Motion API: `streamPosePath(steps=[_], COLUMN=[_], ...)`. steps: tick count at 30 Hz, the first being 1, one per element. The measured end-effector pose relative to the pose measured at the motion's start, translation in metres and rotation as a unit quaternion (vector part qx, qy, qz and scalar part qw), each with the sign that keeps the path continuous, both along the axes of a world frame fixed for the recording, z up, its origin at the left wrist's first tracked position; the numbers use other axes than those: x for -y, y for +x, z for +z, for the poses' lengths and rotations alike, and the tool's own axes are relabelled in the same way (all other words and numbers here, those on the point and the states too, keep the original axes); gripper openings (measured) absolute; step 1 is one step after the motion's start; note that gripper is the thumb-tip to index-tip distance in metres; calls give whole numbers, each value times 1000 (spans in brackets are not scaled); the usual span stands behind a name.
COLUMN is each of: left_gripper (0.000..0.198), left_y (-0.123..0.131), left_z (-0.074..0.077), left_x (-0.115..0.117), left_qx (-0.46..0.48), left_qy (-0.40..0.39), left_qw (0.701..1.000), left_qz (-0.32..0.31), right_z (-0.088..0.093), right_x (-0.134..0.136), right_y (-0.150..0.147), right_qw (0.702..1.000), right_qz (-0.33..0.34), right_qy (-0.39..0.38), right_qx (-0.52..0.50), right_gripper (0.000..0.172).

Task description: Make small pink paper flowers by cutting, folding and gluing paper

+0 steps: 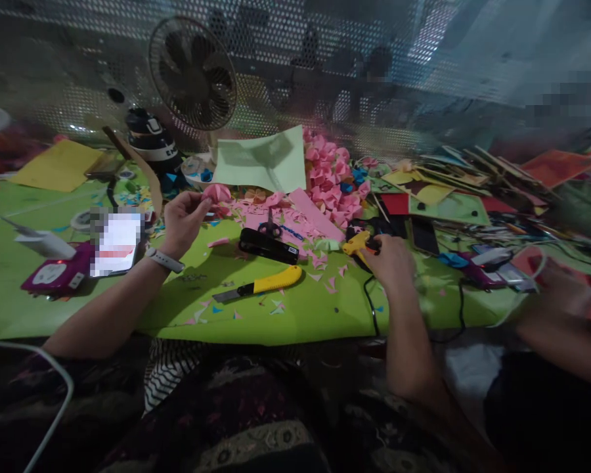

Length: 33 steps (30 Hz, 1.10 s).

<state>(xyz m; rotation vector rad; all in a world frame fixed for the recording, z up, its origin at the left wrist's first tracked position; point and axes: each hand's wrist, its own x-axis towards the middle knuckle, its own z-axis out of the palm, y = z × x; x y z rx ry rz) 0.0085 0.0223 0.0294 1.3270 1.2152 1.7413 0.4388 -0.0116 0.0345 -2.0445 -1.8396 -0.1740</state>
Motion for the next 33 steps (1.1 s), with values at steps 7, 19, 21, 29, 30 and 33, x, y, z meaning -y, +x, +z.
streamPosePath(steps=[7, 19, 21, 29, 30, 33], left_gripper=[23, 17, 16, 13, 14, 20], left_y=[-6, -7, -6, -3, -3, 2], left_z=[3, -1, 0, 0, 0, -1], left_x=[-4, -7, -6, -3, -2, 1], left_qx=[43, 33, 38, 54, 54, 57], left_qy=[-34, -38, -40, -51, -54, -64], left_qw=[998, 999, 998, 997, 997, 995], left_qz=[-4, -3, -7, -30, -33, -56], right_z=[19, 5, 1, -5, -3, 6], right_x=[-6, 2, 2, 2, 2, -3], right_y=[-114, -247, -252, -254, -251, -240], right_qw=[960, 867, 863, 861, 865, 884], right_qz=[278, 448, 447, 454, 457, 447], right_qy=[41, -3, -9, 2, 5, 32], right_qx=[-10, 220, 237, 228, 210, 134], right_gripper=[20, 21, 21, 21, 20, 21])
